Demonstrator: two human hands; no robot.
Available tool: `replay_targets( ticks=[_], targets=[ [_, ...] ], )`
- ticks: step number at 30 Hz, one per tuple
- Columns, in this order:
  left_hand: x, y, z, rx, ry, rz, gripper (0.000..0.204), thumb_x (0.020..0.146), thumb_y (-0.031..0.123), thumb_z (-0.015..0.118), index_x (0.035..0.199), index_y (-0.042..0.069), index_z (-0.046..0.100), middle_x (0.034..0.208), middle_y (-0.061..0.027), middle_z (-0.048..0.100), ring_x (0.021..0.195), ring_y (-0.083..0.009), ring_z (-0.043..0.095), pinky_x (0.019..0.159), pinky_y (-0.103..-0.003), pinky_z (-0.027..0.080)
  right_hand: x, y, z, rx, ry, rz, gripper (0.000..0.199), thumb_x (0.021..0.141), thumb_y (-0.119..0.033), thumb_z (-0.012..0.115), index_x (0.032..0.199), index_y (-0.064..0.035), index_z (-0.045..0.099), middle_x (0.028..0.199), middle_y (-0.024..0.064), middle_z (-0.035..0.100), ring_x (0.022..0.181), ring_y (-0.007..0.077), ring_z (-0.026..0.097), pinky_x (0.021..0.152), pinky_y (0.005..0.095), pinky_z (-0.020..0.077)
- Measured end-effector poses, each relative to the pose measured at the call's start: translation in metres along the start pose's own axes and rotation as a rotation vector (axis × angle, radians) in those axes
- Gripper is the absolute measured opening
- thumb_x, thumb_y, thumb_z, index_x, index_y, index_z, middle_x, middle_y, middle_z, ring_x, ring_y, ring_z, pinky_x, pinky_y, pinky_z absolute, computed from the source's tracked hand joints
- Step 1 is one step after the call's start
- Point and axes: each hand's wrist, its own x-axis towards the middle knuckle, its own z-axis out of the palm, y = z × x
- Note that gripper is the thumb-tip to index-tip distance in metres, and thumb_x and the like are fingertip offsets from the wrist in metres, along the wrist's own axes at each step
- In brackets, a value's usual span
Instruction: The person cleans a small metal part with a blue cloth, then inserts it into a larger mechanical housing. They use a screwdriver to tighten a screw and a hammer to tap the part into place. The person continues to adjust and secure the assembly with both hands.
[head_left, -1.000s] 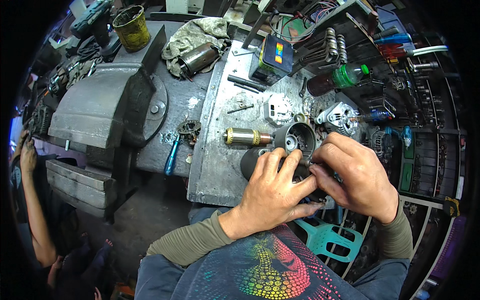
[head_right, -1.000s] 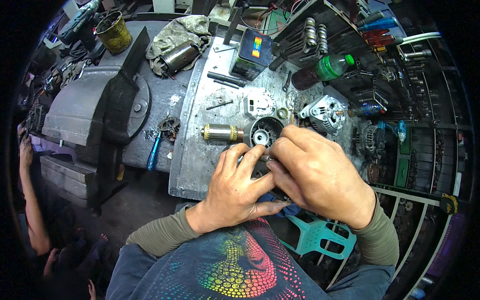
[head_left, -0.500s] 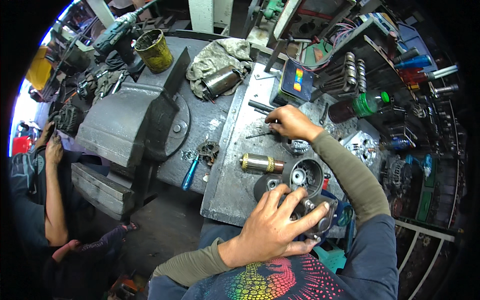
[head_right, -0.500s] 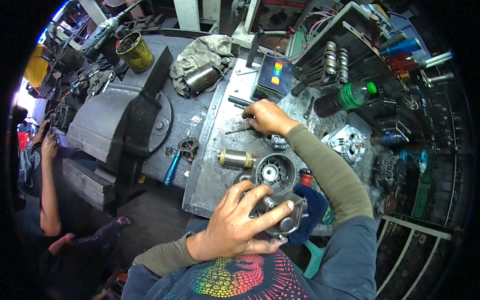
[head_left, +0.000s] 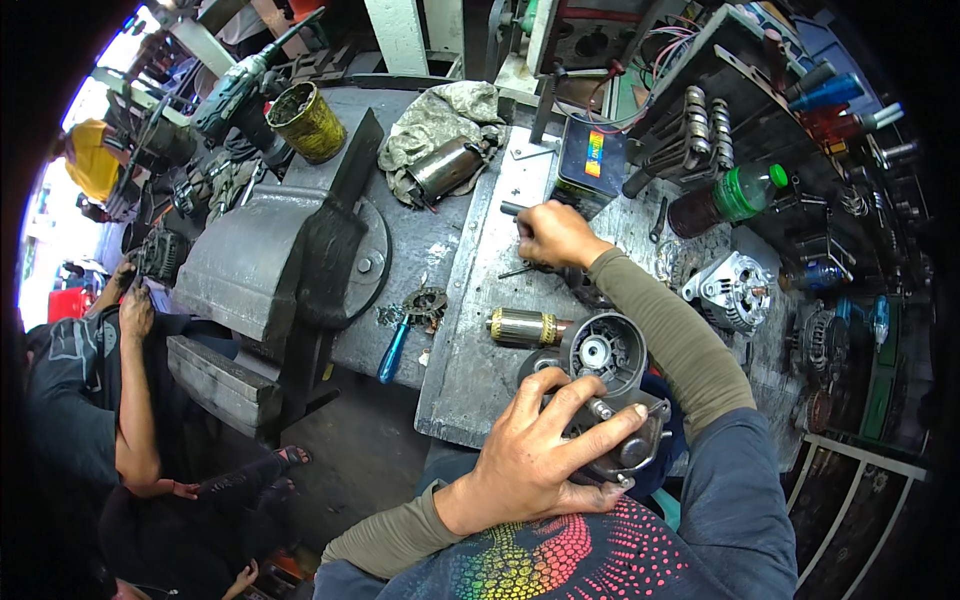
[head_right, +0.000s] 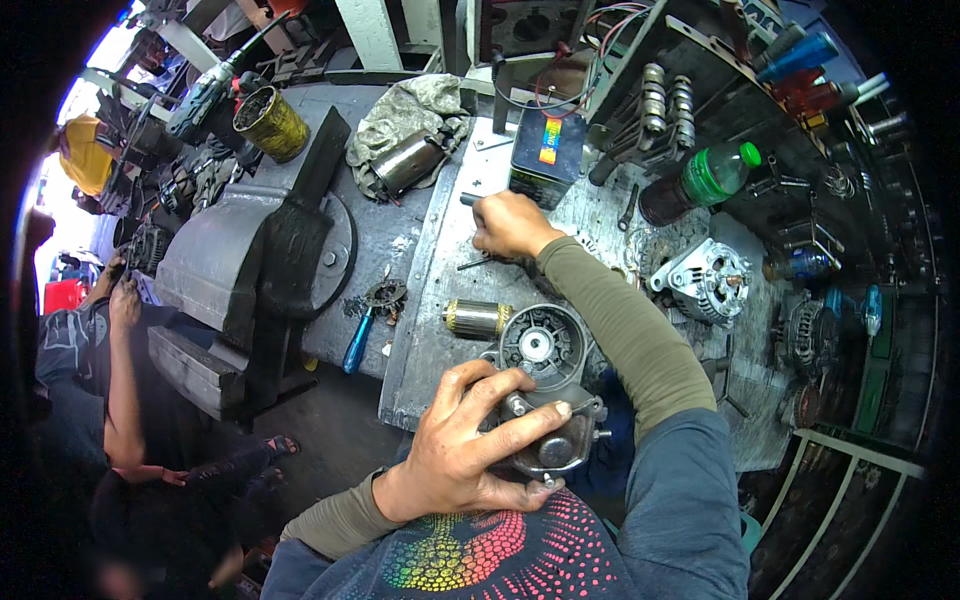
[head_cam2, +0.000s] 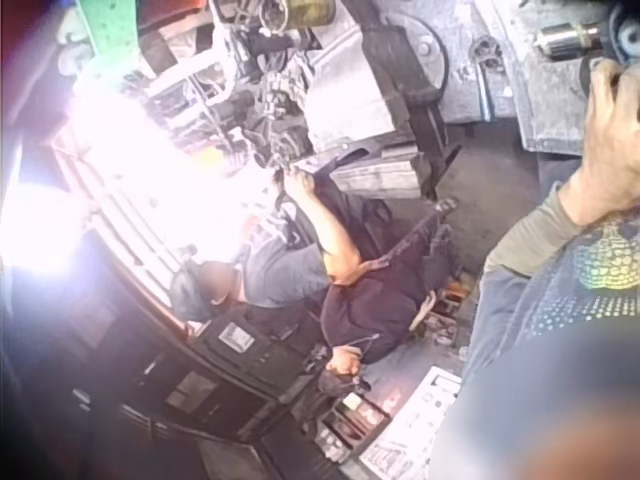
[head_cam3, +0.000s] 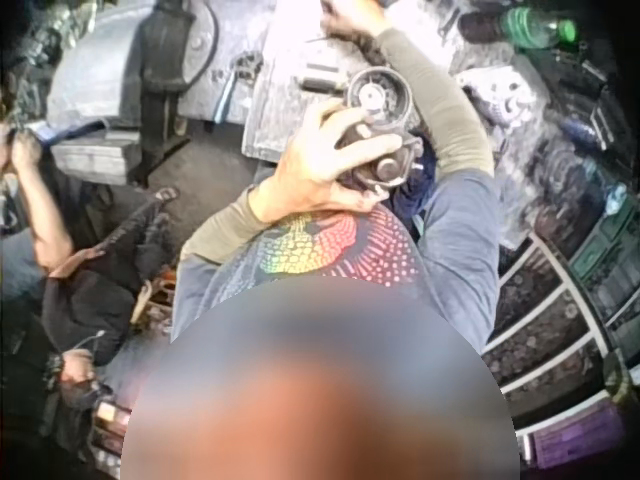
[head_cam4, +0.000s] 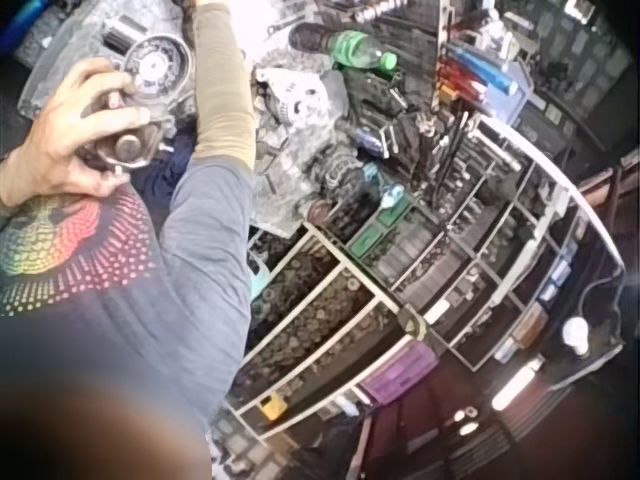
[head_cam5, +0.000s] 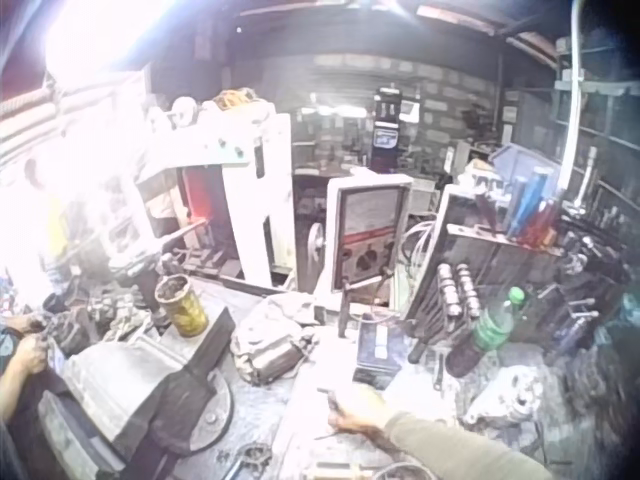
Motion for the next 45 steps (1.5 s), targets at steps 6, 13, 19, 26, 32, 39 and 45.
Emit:
replay_targets(
  ticks=[6, 13, 19, 26, 32, 39, 45],
  targets=[
    [0.003, -0.002, -0.002, 0.060, -0.012, 0.037, 0.075, 0.064, 0.040, 0.095, 0.131, 0.018, 0.074, 0.123, -0.0137, 0.064, 0.110, -0.0394, 0.057, 0.097, -0.051, 0.049, -0.099, -0.027, -0.077, 0.583, 0.365, 0.021, 0.009, 0.087, -0.002, 0.075, 0.093, 0.0004, 0.069, 0.080, 0.0001, 0.066, 0.075, 0.0085, 0.060, 0.069, 0.0296, 0.0515],
    [0.010, -0.005, -0.003, 0.093, -0.012, 0.139, 0.076, 0.064, 0.042, 0.095, 0.130, 0.013, 0.071, 0.118, -0.0139, 0.066, 0.107, -0.0377, 0.058, 0.096, -0.052, 0.048, -0.274, -0.115, -0.146, 0.499, 0.509, -0.005, 0.018, 0.085, 0.001, 0.078, 0.103, 0.0008, 0.077, 0.097, 0.0100, 0.076, 0.084, 0.0188, 0.073, 0.075, 0.0321, 0.0581],
    [0.014, -0.008, -0.003, 0.129, -0.018, 0.208, 0.079, 0.065, 0.042, 0.094, 0.131, 0.010, 0.067, 0.115, -0.0147, 0.065, 0.103, -0.0366, 0.060, 0.095, -0.050, 0.048, -0.285, -0.146, -0.141, 0.276, 0.475, -0.021, 0.021, 0.079, 0.003, 0.078, 0.098, -0.0003, 0.070, 0.101, 0.0135, 0.072, 0.090, 0.0331, 0.074, 0.075, 0.0385, 0.0590],
    [0.012, -0.010, -0.007, 0.095, -0.046, 0.194, 0.079, 0.065, 0.042, 0.094, 0.132, 0.009, 0.069, 0.117, -0.0151, 0.066, 0.105, -0.0376, 0.060, 0.096, -0.050, 0.048, -0.274, -0.166, -0.154, -0.085, 0.301, -0.069, 0.023, 0.079, 0.000, 0.077, 0.100, -0.0016, 0.067, 0.103, 0.0128, 0.067, 0.092, 0.0340, 0.072, 0.076, 0.0422, 0.0599],
    [0.011, -0.011, -0.008, 0.067, -0.038, 0.182, 0.080, 0.065, 0.043, 0.095, 0.134, 0.010, 0.071, 0.118, -0.0149, 0.067, 0.107, -0.0382, 0.059, 0.097, -0.050, 0.047, -0.271, -0.175, -0.158, -0.158, 0.223, -0.037, 0.026, 0.079, 0.000, 0.078, 0.103, -0.0014, 0.068, 0.104, 0.0134, 0.068, 0.093, 0.0341, 0.073, 0.077, 0.0419, 0.0610],
    [0.011, -0.012, -0.007, 0.060, -0.020, 0.179, 0.079, 0.064, 0.042, 0.096, 0.132, 0.010, 0.072, 0.116, -0.0146, 0.067, 0.105, -0.0373, 0.058, 0.094, -0.048, 0.049, -0.268, -0.171, -0.156, -0.042, 0.243, 0.025, 0.024, 0.083, 0.001, 0.078, 0.104, -0.0006, 0.067, 0.101, 0.0157, 0.069, 0.086, 0.0377, 0.072, 0.072, 0.0433, 0.0594],
    [0.011, -0.012, -0.007, 0.053, -0.022, 0.187, 0.079, 0.064, 0.043, 0.096, 0.131, 0.010, 0.072, 0.115, -0.0150, 0.067, 0.104, -0.0369, 0.058, 0.094, -0.048, 0.049, -0.271, -0.175, -0.143, -0.118, 0.274, 0.078, 0.016, 0.094, -0.009, 0.072, 0.100, -0.0011, 0.059, 0.088, 0.0154, 0.060, 0.081, 0.0374, 0.068, 0.069, 0.0469, 0.0560]
  ],
)
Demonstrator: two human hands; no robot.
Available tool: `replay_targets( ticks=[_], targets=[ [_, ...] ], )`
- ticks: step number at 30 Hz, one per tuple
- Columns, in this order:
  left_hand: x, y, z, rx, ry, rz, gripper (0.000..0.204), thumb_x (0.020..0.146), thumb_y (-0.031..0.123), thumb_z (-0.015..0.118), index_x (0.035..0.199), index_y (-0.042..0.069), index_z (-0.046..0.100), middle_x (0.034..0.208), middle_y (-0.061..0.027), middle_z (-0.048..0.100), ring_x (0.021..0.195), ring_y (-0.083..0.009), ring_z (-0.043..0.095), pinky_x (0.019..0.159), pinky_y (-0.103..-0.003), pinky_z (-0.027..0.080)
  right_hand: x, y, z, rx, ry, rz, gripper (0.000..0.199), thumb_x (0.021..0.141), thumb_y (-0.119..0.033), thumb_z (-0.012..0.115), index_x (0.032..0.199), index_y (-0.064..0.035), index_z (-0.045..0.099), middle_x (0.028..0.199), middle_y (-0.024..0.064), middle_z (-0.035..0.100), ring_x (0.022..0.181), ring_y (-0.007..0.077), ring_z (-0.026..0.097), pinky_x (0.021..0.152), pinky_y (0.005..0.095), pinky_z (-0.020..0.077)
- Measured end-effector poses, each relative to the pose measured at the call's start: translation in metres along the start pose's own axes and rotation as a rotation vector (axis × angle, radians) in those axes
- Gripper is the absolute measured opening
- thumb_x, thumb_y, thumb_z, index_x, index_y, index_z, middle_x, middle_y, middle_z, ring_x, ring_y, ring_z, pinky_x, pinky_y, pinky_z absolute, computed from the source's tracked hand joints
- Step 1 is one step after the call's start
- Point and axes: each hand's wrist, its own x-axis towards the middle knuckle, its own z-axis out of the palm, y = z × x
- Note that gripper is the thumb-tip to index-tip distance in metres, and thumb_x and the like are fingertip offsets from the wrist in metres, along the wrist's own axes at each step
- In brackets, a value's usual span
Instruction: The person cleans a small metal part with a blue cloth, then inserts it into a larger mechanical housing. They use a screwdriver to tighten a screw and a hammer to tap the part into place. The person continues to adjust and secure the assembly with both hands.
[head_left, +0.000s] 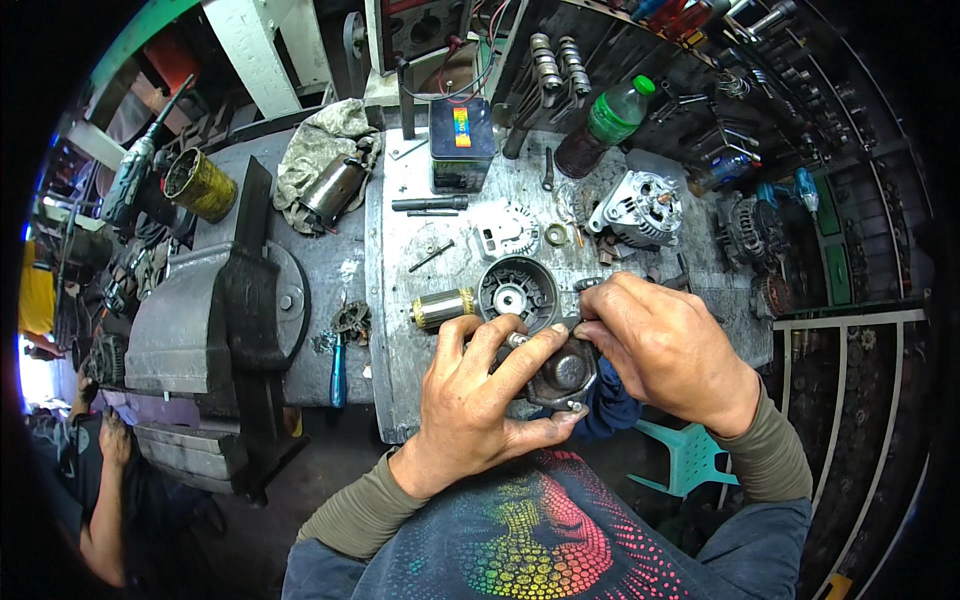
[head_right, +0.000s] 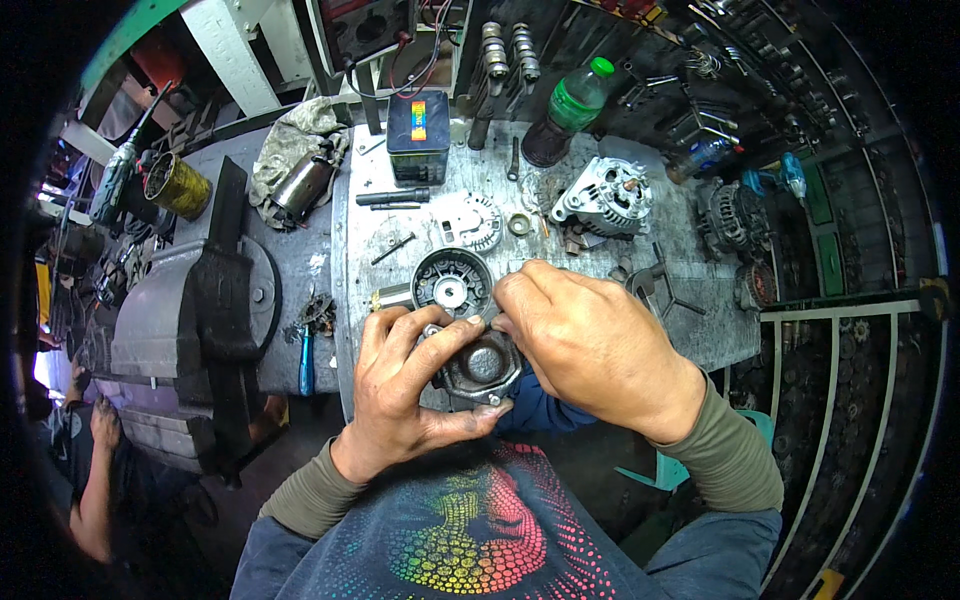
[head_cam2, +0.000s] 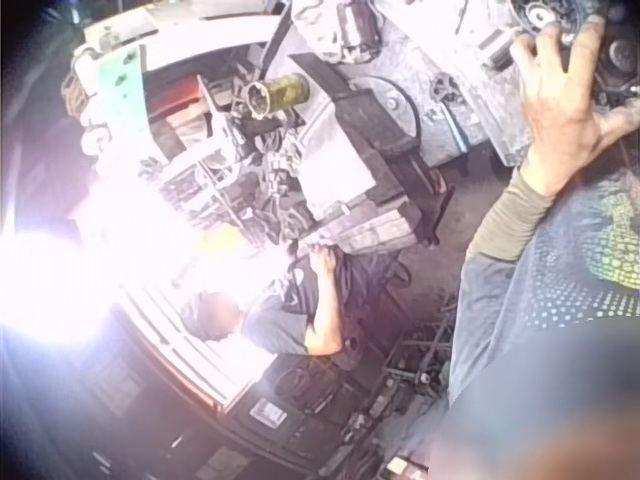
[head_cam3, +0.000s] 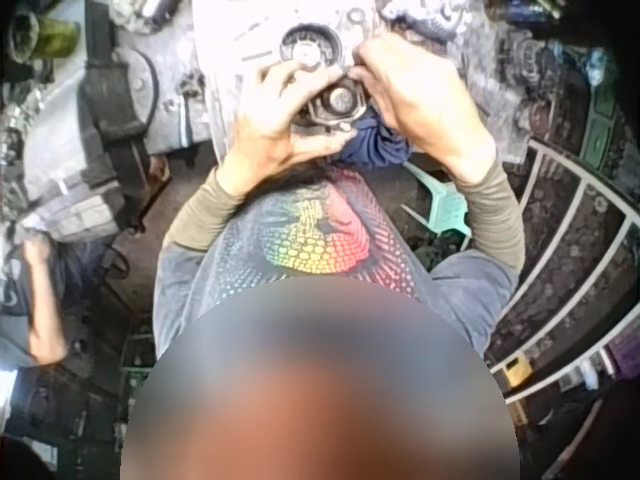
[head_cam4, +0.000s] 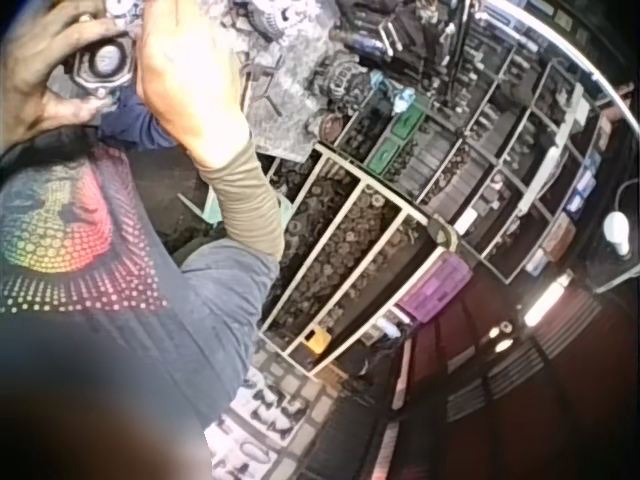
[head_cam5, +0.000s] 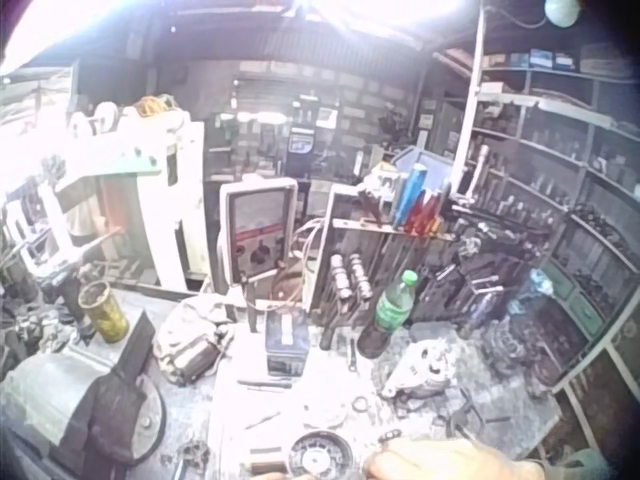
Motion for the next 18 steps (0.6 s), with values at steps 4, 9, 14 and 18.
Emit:
replay_targets(
  ticks=[4, 9, 14, 18],
  targets=[
    [0.000, 0.000, 0.000, 0.007, -0.002, 0.000, 0.079, 0.064, 0.043, 0.096, 0.131, 0.010, 0.072, 0.115, -0.0150, 0.067, 0.104, -0.0366, 0.058, 0.094, -0.048, 0.049, -0.002, 0.000, 0.004, -0.026, 0.025, 0.019, 0.017, 0.097, -0.013, 0.071, 0.098, -0.0017, 0.058, 0.087, 0.0150, 0.060, 0.080, 0.0367, 0.068, 0.069, 0.0456, 0.0559],
    [0.000, -0.001, 0.000, 0.017, 0.008, 0.019, 0.079, 0.065, 0.044, 0.096, 0.131, 0.009, 0.072, 0.115, -0.0152, 0.067, 0.104, -0.0365, 0.058, 0.094, -0.048, 0.049, 0.001, 0.005, 0.000, -0.112, 0.036, -0.053, 0.018, 0.092, -0.009, 0.076, 0.102, -0.0010, 0.063, 0.090, 0.0139, 0.062, 0.080, 0.0351, 0.068, 0.069, 0.0445, 0.0551],
    [0.000, 0.000, -0.001, 0.023, -0.017, 0.011, 0.080, 0.065, 0.044, 0.096, 0.132, 0.008, 0.071, 0.115, -0.0155, 0.067, 0.104, -0.0367, 0.059, 0.094, -0.048, 0.049, -0.006, 0.010, 0.002, 0.024, 0.167, -0.107, 0.021, 0.089, -0.010, 0.080, 0.102, -0.0012, 0.066, 0.090, 0.0137, 0.064, 0.077, 0.0334, 0.068, 0.065, 0.0427, 0.0545],
    [0.001, 0.000, -0.002, 0.039, -0.013, 0.028, 0.081, 0.065, 0.045, 0.096, 0.133, 0.008, 0.070, 0.115, -0.0154, 0.067, 0.105, -0.0367, 0.059, 0.094, -0.048, 0.050, -0.010, 0.016, 0.007, -0.023, 0.099, -0.074, 0.024, 0.087, -0.009, 0.082, 0.105, -0.0017, 0.068, 0.089, 0.0135, 0.066, 0.076, 0.0327, 0.069, 0.065, 0.0413, 0.0562]
  ],
)
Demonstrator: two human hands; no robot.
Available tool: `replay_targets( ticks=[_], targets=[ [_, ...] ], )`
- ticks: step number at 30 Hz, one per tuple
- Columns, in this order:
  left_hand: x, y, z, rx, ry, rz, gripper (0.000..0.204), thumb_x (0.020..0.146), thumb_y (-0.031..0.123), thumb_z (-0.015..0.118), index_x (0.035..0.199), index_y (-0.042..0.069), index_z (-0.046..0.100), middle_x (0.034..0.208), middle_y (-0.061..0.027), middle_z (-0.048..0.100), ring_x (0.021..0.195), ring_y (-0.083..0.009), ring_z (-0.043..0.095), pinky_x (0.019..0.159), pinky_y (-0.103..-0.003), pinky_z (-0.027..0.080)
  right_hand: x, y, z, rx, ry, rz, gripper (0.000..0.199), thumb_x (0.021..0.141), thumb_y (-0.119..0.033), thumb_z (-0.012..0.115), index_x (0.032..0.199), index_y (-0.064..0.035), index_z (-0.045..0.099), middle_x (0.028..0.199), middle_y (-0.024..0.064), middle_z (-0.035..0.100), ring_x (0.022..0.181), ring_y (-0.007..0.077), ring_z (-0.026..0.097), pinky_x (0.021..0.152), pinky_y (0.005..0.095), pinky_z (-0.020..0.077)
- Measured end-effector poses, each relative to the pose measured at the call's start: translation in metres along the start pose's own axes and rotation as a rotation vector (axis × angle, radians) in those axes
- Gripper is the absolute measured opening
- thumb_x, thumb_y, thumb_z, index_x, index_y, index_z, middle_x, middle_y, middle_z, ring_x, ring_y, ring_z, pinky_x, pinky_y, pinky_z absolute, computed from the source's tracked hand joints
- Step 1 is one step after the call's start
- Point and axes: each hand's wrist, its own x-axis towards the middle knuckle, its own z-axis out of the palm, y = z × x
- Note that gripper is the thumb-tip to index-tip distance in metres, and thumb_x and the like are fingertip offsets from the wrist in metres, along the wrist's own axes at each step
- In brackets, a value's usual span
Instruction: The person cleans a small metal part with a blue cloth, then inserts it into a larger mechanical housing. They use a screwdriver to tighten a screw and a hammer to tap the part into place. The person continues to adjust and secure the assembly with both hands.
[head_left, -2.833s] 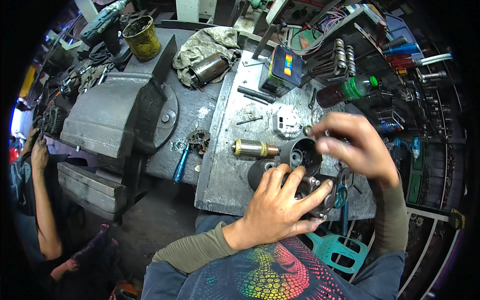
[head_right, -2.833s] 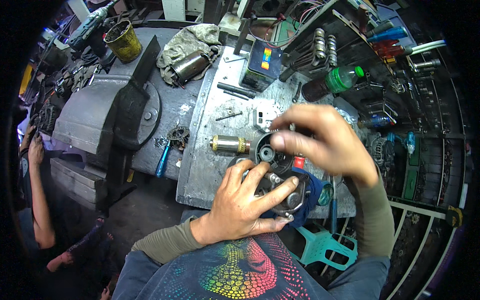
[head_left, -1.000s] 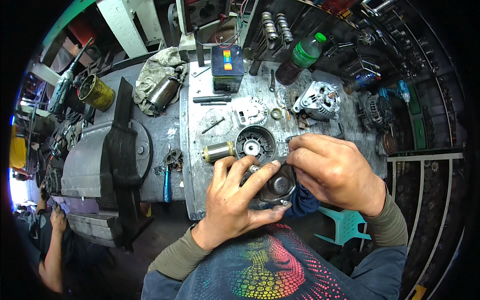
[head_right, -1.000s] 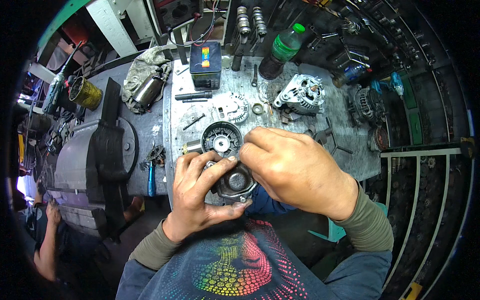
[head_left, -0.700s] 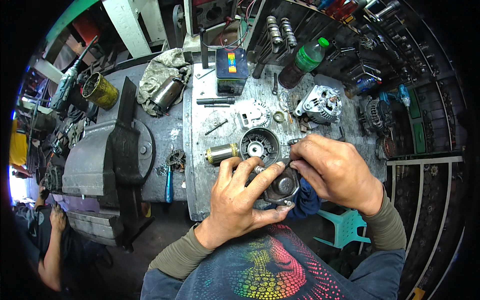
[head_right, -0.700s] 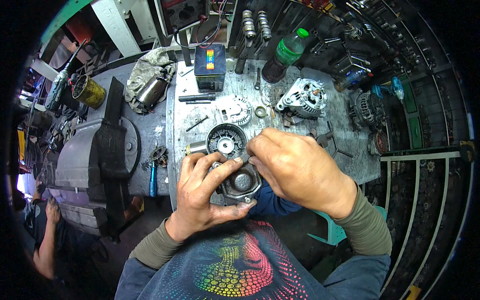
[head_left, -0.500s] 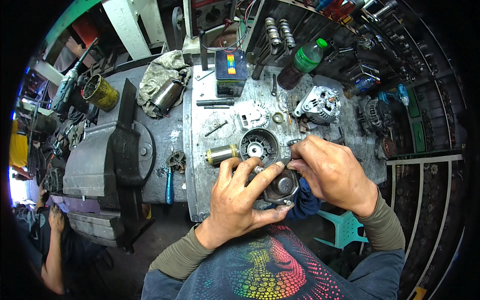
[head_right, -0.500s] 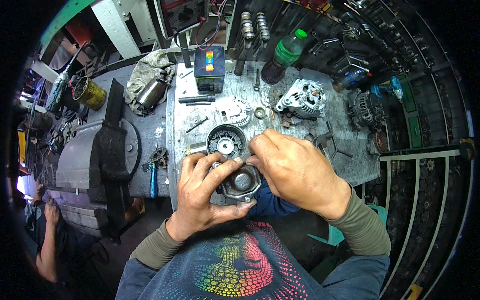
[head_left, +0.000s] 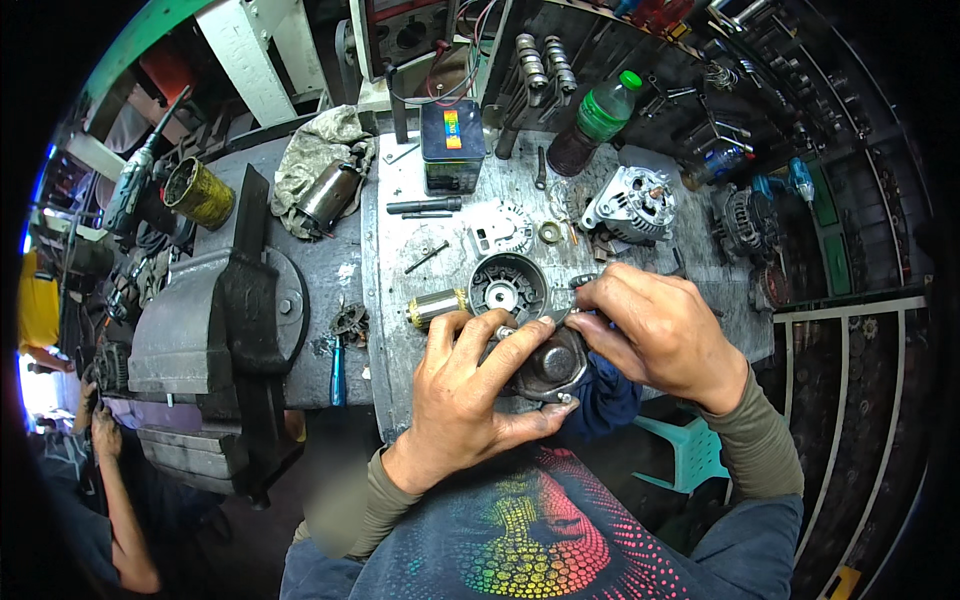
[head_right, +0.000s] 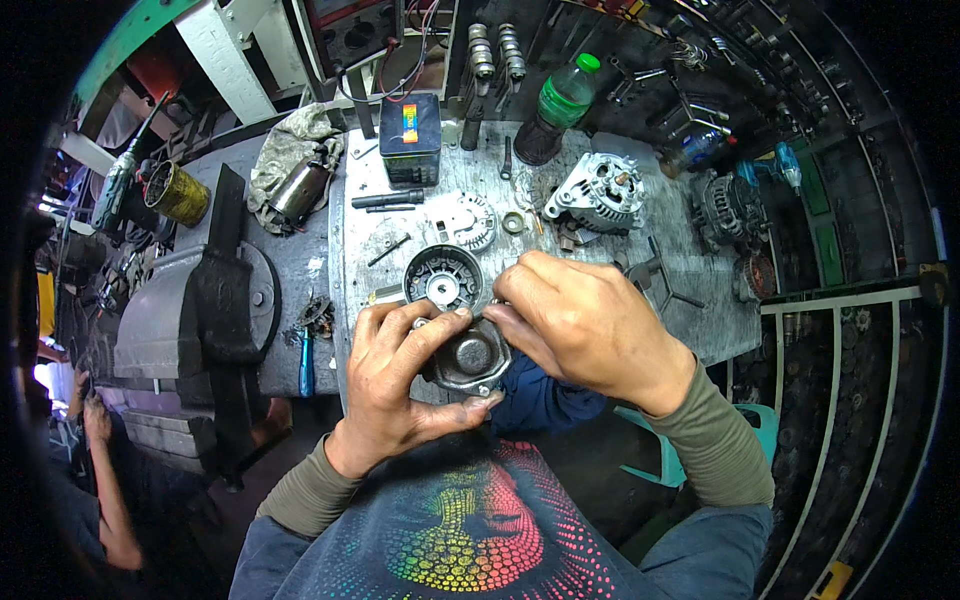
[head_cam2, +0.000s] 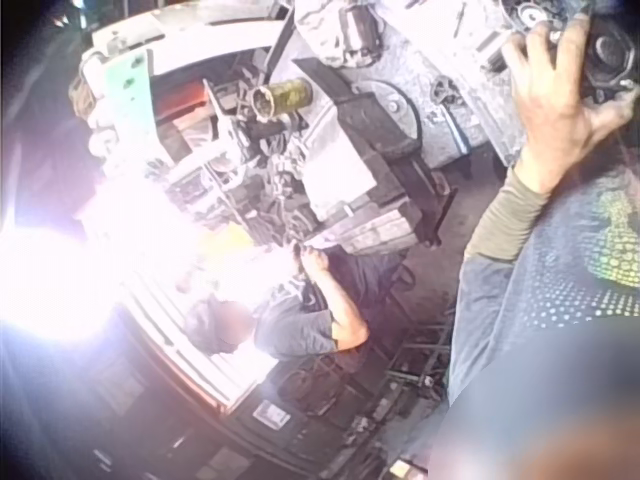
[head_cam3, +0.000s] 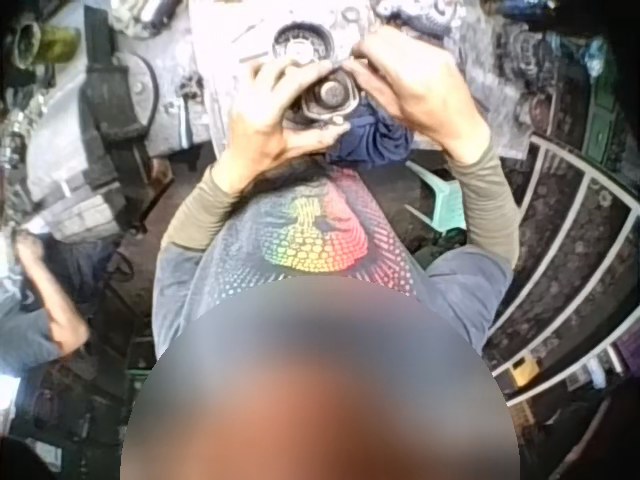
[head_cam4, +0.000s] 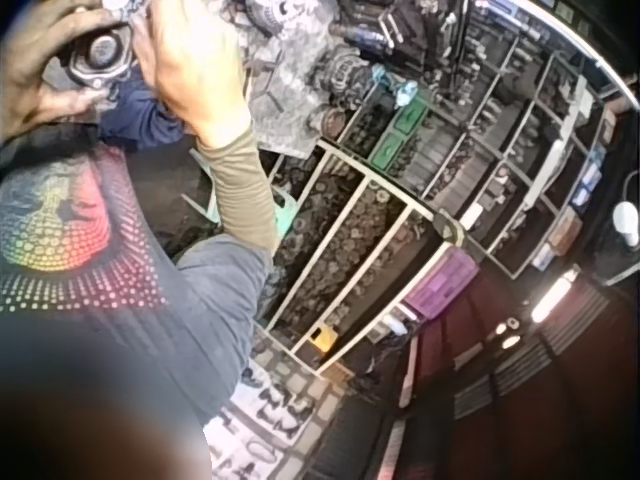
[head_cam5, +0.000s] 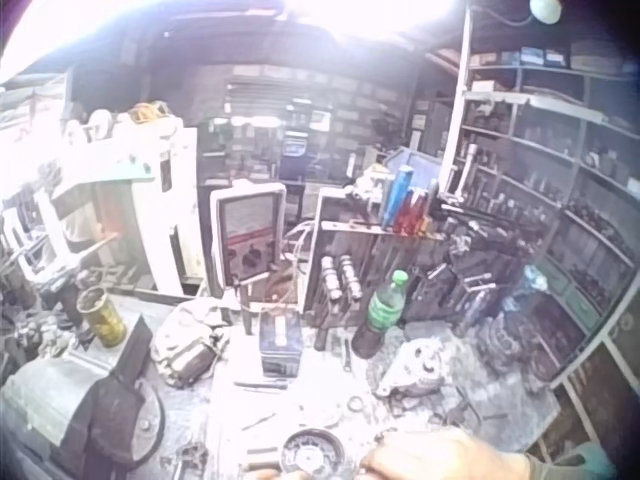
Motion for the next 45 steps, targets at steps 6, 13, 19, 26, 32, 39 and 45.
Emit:
replay_targets(
  ticks=[6, 13, 19, 26, 32, 39, 45],
  targets=[
    [0.000, 0.000, 0.000, 0.009, 0.003, 0.005, 0.081, 0.065, 0.046, 0.096, 0.132, 0.008, 0.070, 0.116, -0.0150, 0.067, 0.105, -0.0359, 0.060, 0.094, -0.047, 0.050, 0.002, 0.001, 0.011, 0.163, 0.188, -0.032, 0.020, 0.089, -0.015, 0.082, 0.098, -0.0037, 0.068, 0.087, 0.0129, 0.064, 0.074, 0.0338, 0.067, 0.063, 0.0428, 0.0531],
    [0.003, 0.001, -0.004, 0.060, -0.037, 0.016, 0.077, 0.068, 0.046, 0.094, 0.133, 0.011, 0.072, 0.126, -0.0160, 0.062, 0.120, -0.0410, 0.055, 0.102, -0.053, 0.048, -0.041, 0.026, 0.038, 0.440, 0.275, 0.353, 0.023, 0.089, -0.019, 0.085, 0.099, -0.0016, 0.075, 0.087, 0.0130, 0.071, 0.073, 0.0322, 0.070, 0.066, 0.0388, 0.0551],
    [0.006, 0.024, -0.021, 0.283, -0.133, 0.053, 0.075, 0.080, 0.054, 0.086, 0.137, 0.009, 0.070, 0.138, -0.0141, 0.062, 0.135, -0.0411, 0.046, 0.115, -0.055, 0.038, -0.121, -0.002, 0.162, 0.308, -0.050, 0.251, 0.012, 0.084, -0.009, 0.072, 0.093, -0.0067, 0.078, 0.096, 0.0070, 0.070, 0.098, 0.0261, 0.067, 0.082, 0.0416, 0.0541],
    [0.023, 0.048, -0.029, 0.238, -0.265, -0.035, 0.079, 0.072, 0.031, 0.095, 0.139, 0.001, 0.067, 0.134, -0.0141, 0.068, 0.129, -0.0379, 0.058, 0.110, -0.048, 0.047, -0.128, 0.009, 0.224, -0.082, -0.214, -0.026, 0.008, 0.083, -0.020, 0.067, 0.083, -0.0168, 0.074, 0.097, -0.0007, 0.067, 0.105, 0.0202, 0.058, 0.088, 0.0383, 0.0420],
    [0.029, 0.056, -0.030, 0.259, -0.250, -0.039, 0.082, 0.068, 0.034, 0.095, 0.139, 0.004, 0.067, 0.132, -0.0156, 0.069, 0.137, -0.0404, 0.058, 0.107, -0.050, 0.050, -0.126, 0.025, 0.166, 0.022, 0.078, -0.063, 0.029, 0.081, -0.013, 0.070, 0.109, -0.0104, 0.075, 0.111, 0.0050, 0.069, 0.120, 0.0238, 0.061, 0.108, 0.0450, 0.0412],
    [0.031, 0.037, -0.040, 0.160, -0.292, 0.047, 0.075, 0.070, 0.036, 0.096, 0.133, 0.005, 0.070, 0.122, -0.0134, 0.071, 0.121, -0.0364, 0.067, 0.099, -0.044, 0.054, -0.117, 0.014, 0.037, 0.876, 0.580, 0.235, 0.037, 0.086, -0.013, 0.079, 0.120, -0.0025, 0.068, 0.110, 0.0169, 0.071, 0.121, 0.0341, 0.066, 0.106, 0.0498, 0.0510],
    [0.031, 0.017, -0.038, -0.044, -0.282, 0.066, 0.072, 0.068, 0.032, 0.100, 0.126, 0.000, 0.073, 0.112, -0.0147, 0.071, 0.108, -0.0305, 0.071, 0.094, -0.038, 0.057, -0.048, -0.047, -0.044, 1.552, 0.692, -0.278, 0.057, 0.112, -0.059, 0.040, 0.096, -0.0054, 0.053, 0.064, 0.0046, 0.048, 0.049, 0.0132, 0.040, 0.044, 0.0305, 0.0368]
  ],
)
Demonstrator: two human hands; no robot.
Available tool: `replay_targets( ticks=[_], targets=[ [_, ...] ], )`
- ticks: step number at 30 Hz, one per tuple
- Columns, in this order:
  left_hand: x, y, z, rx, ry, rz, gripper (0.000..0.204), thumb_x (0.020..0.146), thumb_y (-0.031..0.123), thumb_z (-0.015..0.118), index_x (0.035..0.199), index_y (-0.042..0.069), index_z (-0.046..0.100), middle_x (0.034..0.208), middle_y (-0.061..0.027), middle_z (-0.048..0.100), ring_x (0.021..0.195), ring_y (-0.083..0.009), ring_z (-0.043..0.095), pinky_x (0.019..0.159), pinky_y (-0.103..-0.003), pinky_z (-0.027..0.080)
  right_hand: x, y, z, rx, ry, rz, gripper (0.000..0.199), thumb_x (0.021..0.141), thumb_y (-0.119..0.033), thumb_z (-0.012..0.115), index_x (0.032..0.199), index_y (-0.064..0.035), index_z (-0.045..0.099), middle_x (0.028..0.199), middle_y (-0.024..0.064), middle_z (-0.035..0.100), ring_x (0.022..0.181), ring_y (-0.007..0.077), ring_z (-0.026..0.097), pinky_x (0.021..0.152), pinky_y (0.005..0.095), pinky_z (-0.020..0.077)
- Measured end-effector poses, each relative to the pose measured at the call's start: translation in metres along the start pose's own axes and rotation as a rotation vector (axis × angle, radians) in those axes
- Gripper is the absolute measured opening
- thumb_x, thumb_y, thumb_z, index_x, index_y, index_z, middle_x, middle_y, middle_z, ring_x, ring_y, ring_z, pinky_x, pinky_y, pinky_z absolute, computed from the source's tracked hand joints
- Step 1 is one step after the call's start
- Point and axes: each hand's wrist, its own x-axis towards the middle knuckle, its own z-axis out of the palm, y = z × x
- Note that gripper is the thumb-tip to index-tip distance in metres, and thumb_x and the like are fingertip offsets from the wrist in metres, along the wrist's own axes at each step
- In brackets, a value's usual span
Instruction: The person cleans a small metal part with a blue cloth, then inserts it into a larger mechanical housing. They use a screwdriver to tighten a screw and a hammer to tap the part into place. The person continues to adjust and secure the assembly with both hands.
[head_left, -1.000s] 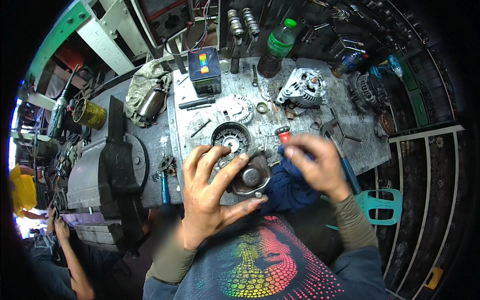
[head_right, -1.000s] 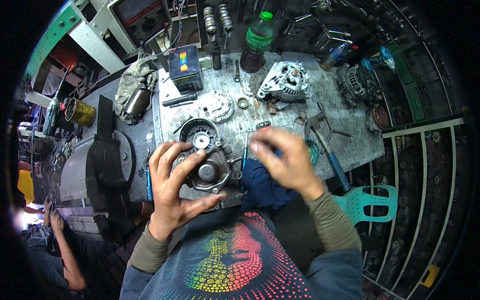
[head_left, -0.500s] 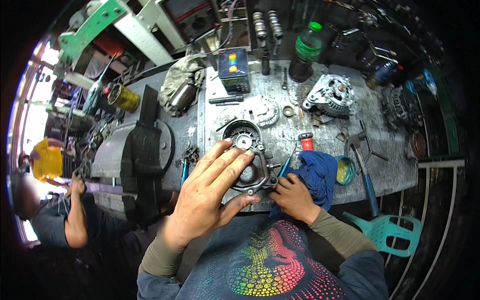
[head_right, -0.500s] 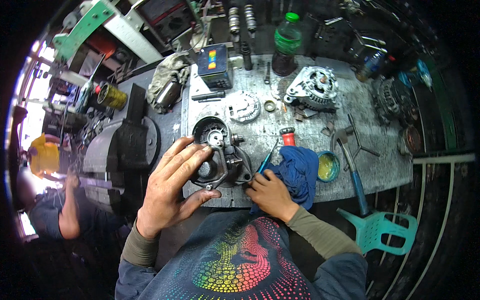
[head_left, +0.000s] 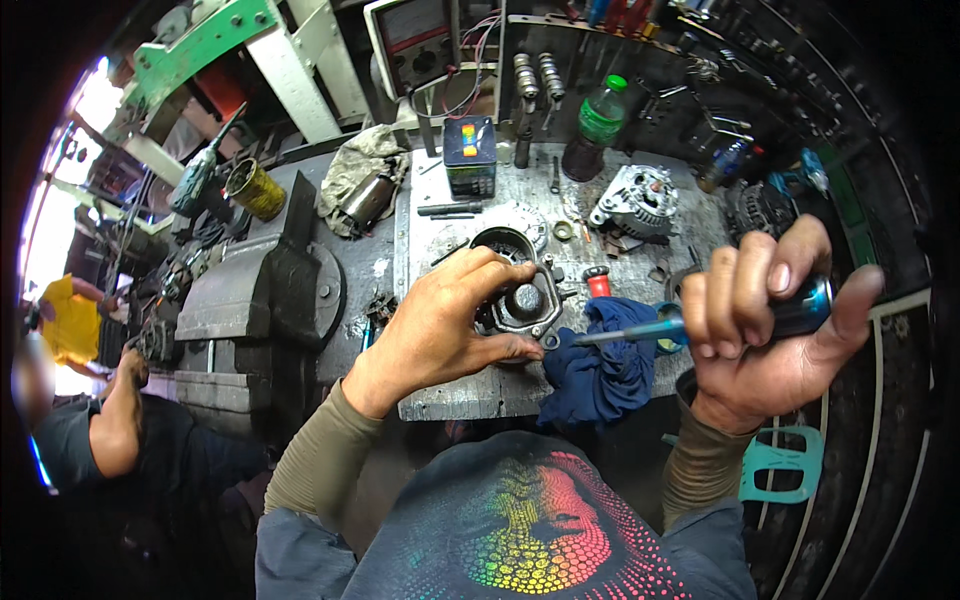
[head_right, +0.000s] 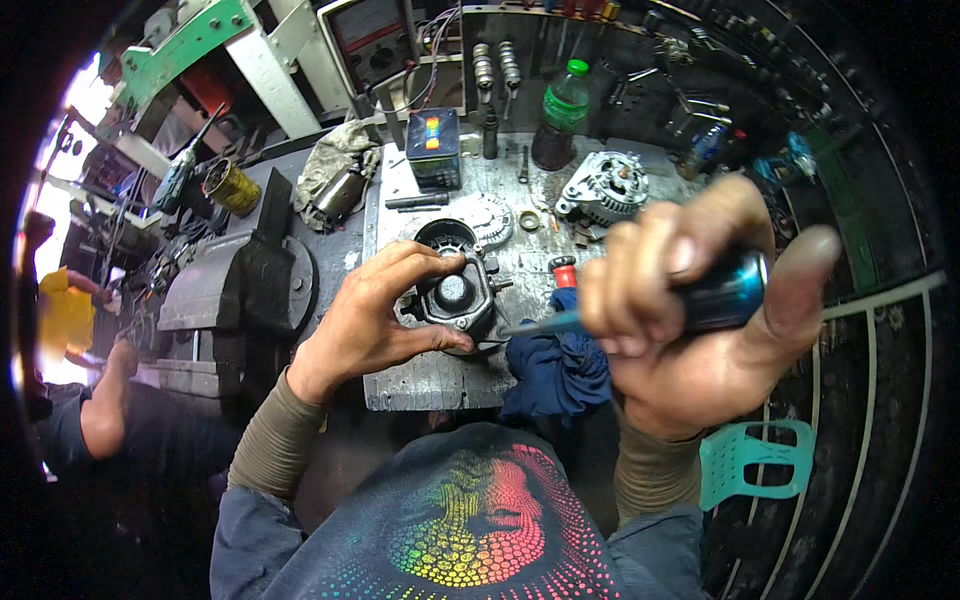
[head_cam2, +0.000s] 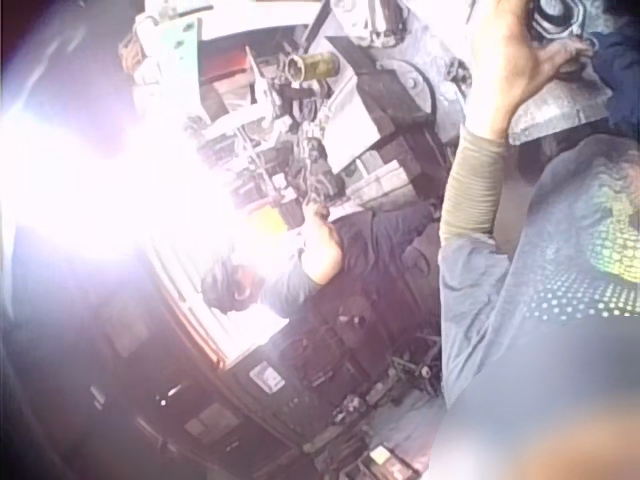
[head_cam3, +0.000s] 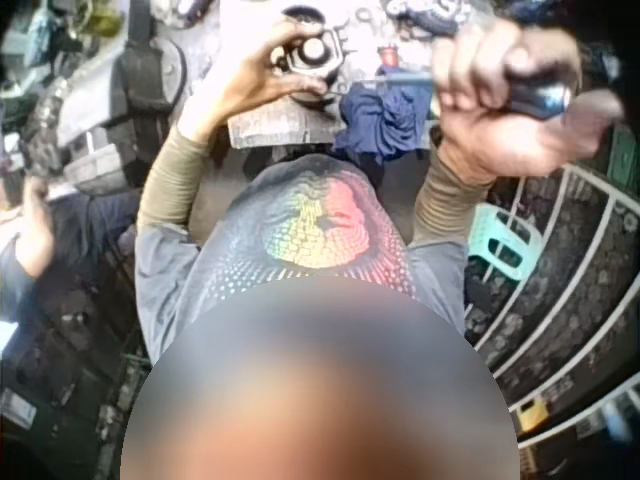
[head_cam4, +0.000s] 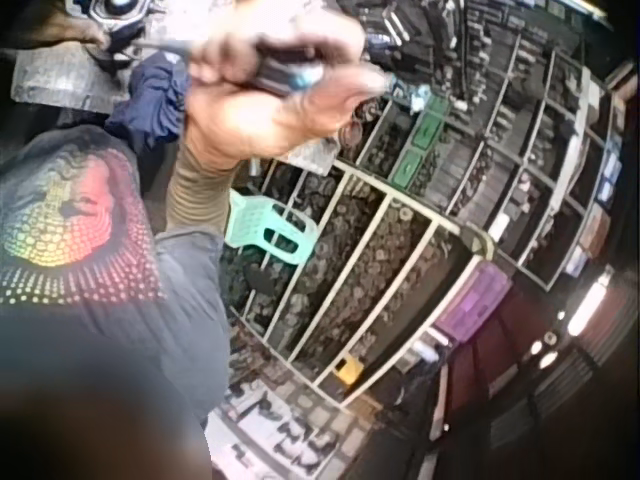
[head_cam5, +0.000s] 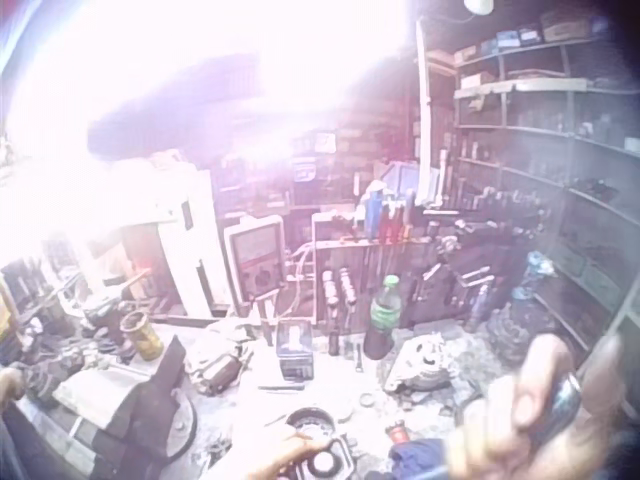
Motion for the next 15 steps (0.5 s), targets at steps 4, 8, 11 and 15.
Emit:
replay_targets(
  ticks=[4, 8, 11, 15],
  targets=[
    [0.000, -0.012, 0.003, -0.152, 0.056, 0.010, 0.074, 0.065, 0.032, 0.102, 0.124, -0.001, 0.074, 0.112, -0.0137, 0.073, 0.106, -0.0253, 0.072, 0.094, -0.038, 0.057, 0.018, 0.011, 0.050, -0.255, 0.042, -0.036, 0.062, 0.114, -0.059, 0.029, 0.089, -0.0070, 0.051, 0.056, 0.0022, 0.042, 0.040, 0.0109, 0.031, 0.037, 0.0289, 0.0308],
    [-0.002, -0.023, 0.009, -0.243, 0.069, -0.041, 0.076, 0.062, 0.033, 0.104, 0.123, -0.002, 0.074, 0.116, -0.0133, 0.074, 0.115, -0.0244, 0.072, 0.103, -0.038, 0.057, 0.027, 0.025, 0.066, -0.307, 0.078, -0.008, 0.059, 0.116, -0.053, 0.027, 0.087, -0.0076, 0.051, 0.054, 0.0013, 0.039, 0.039, 0.0097, 0.027, 0.036, 0.0270, 0.0283],
    [-0.004, -0.028, 0.014, -0.319, 0.084, -0.033, 0.074, 0.062, 0.032, 0.104, 0.122, -0.001, 0.075, 0.116, -0.0132, 0.074, 0.117, -0.0236, 0.071, 0.106, -0.038, 0.056, 0.028, 0.031, 0.068, -0.285, 0.080, 0.021, 0.058, 0.116, -0.052, 0.028, 0.087, -0.0079, 0.051, 0.054, 0.0004, 0.037, 0.040, 0.0094, 0.026, 0.037, 0.0265, 0.0282],
    [-0.004, -0.034, 0.016, -0.363, 0.095, -0.021, 0.075, 0.061, 0.033, 0.105, 0.121, -0.001, 0.075, 0.115, -0.0130, 0.073, 0.114, -0.0233, 0.071, 0.104, -0.037, 0.055, 0.024, 0.032, 0.061, -0.321, 0.125, 0.085, 0.056, 0.116, -0.051, 0.029, 0.087, -0.0084, 0.051, 0.055, -0.0007, 0.036, 0.042, 0.0094, 0.028, 0.039, 0.0262, 0.0289]
  ],
)
